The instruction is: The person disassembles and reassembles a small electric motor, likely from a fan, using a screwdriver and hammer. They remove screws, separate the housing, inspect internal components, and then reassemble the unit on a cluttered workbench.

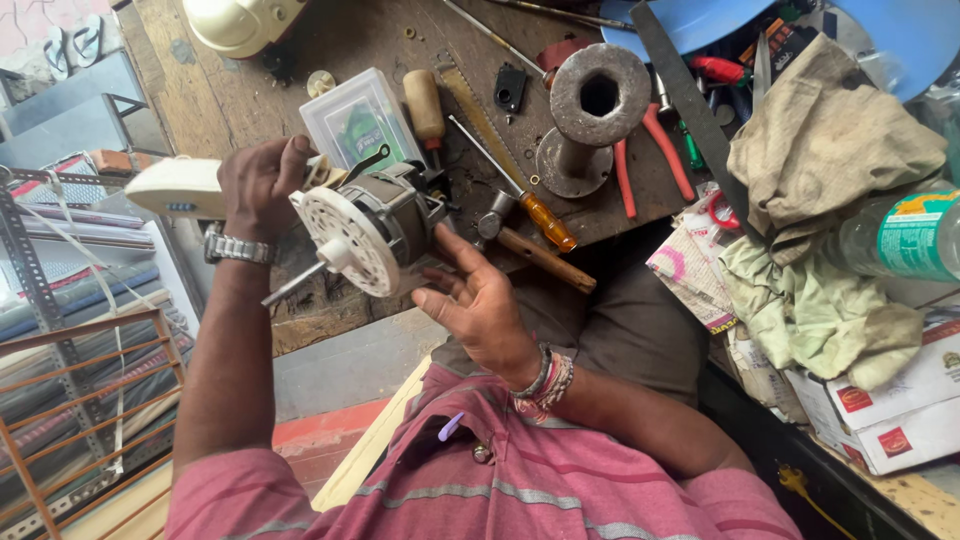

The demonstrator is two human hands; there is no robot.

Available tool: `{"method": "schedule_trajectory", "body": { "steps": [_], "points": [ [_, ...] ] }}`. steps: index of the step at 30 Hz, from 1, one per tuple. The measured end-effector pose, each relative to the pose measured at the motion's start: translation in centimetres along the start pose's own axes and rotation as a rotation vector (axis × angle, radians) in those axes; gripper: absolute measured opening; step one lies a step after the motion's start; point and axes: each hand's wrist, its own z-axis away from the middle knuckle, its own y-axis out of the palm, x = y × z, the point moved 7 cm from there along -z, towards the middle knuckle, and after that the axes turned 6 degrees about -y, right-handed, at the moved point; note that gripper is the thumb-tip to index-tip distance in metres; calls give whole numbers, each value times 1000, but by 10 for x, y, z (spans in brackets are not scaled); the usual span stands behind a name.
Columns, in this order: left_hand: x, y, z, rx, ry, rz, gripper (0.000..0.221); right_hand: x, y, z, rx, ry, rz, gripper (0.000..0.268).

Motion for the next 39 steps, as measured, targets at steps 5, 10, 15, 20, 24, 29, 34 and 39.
{"method": "schedule_trajectory", "body": {
  "steps": [5, 10, 15, 20, 24, 29, 34, 39],
  "points": [
    [-13, -8, -23, 191, -35, 44, 64, -6, 7, 4, 52, 31, -56, 86],
    [-27, -17, -39, 225, 29, 57, 56, 3, 9, -3, 139, -24, -90, 75],
    [-19, -2, -57, 326, 49, 22, 52, 5, -14, -13, 145, 0, -73, 52],
    [-3, 14, -65, 412, 11, -114, 56, 5, -60, -29, -66, -61, 158, 39],
    [8, 20, -62, 489, -136, -183, 59, 12, -69, -42, -26, -172, 283, 58],
    [-2, 12, -54, 391, -88, -71, 50, 13, -60, -42, 56, -292, 669, 66],
    [-13, -3, -42, 328, -91, -36, 54, 6, -62, -48, 29, -293, 680, 59],
    [-34, -22, -28, 227, -15, 23, 51, 1, -67, -50, 16, -256, 700, 48]
  ]
}}
